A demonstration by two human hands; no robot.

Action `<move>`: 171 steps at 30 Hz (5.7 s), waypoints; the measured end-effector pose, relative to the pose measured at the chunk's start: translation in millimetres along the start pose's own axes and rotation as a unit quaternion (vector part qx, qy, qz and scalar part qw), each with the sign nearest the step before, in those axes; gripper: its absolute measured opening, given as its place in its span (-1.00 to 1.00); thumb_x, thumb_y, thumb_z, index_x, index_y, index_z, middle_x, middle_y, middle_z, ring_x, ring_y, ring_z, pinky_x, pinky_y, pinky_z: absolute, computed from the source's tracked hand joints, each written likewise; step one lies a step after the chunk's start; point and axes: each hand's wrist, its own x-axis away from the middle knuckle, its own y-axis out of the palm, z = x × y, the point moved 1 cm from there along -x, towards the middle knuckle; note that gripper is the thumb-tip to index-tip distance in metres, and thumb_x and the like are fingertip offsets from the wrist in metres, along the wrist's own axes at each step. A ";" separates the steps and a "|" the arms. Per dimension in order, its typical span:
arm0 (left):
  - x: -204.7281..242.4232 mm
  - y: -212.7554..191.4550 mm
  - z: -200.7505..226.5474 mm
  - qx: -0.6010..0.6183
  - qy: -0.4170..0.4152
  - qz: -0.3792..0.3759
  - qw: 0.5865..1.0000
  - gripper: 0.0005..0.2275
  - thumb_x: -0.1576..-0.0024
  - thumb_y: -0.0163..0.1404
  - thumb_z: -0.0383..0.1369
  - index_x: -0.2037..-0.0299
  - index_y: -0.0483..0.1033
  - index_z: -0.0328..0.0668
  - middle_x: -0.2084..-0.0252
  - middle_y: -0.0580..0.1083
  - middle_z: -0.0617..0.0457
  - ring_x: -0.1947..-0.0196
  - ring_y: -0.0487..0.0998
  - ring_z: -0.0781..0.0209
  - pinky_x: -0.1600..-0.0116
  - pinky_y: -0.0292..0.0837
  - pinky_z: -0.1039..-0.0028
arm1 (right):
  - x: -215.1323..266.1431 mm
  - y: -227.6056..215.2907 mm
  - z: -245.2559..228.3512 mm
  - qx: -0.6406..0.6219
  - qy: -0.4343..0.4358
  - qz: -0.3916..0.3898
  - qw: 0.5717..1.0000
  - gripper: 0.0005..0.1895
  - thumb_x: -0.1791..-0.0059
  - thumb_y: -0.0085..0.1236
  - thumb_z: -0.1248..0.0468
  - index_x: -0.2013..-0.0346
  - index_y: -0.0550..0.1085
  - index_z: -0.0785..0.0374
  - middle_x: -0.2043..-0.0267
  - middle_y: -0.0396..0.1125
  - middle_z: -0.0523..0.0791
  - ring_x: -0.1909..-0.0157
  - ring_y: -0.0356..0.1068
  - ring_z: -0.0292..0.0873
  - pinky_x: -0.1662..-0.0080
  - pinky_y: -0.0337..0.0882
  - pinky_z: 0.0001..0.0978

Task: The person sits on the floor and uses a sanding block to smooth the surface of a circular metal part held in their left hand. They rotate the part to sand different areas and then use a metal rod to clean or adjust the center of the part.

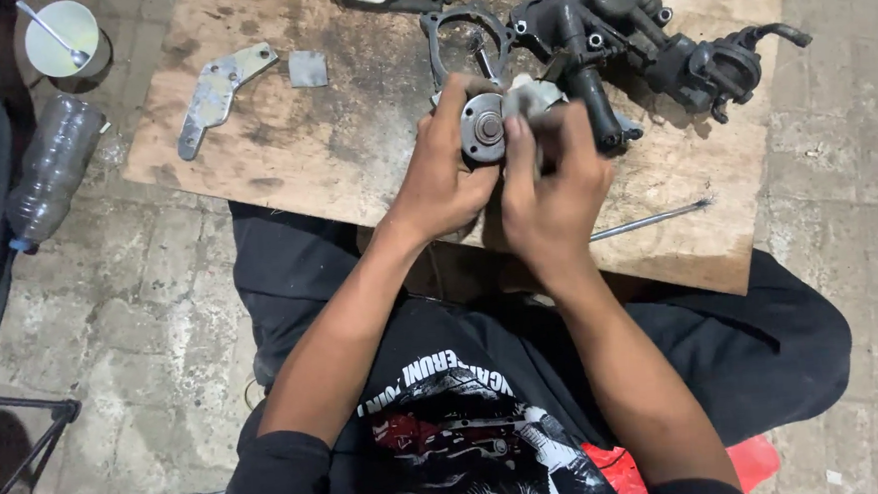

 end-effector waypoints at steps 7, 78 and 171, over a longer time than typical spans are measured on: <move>5.2 1.8 -8.1 0.034 0.006 0.004 0.999 -0.58 -0.02 0.01 -0.64 -0.08 0.22 -0.22 0.24 0.55 -0.04 0.33 0.53 0.23 0.25 0.42 0.37 | -28.0 10.3 1.9 -0.038 -0.073 0.001 0.997 -0.87 -0.12 0.10 0.46 0.32 0.40 0.40 0.57 0.27 -0.13 0.56 0.10 -0.29 0.48 0.11 -0.42; 4.0 -2.2 -10.2 0.053 -0.014 -0.018 0.998 -0.57 0.01 -0.04 -0.67 -0.07 0.22 -0.16 0.23 0.49 0.00 0.34 0.49 0.21 0.25 0.37 0.42 | -29.7 -1.1 6.1 -0.088 -0.006 -0.088 0.992 -0.89 -0.10 0.16 0.48 0.27 0.39 0.39 0.48 0.20 -0.15 0.45 0.05 -0.30 0.38 0.12 -0.47; 1.7 -13.9 -13.0 0.020 0.001 0.001 1.000 -0.52 0.05 0.38 -0.45 -0.04 0.42 -0.18 0.04 0.57 -0.24 0.01 0.61 -0.32 -0.06 0.54 0.03 | -3.5 -31.6 24.2 -0.068 -0.029 -0.084 0.994 -0.92 -0.16 0.10 0.39 0.22 0.43 0.33 0.58 0.29 -0.01 0.55 0.29 -0.10 0.47 0.24 -0.33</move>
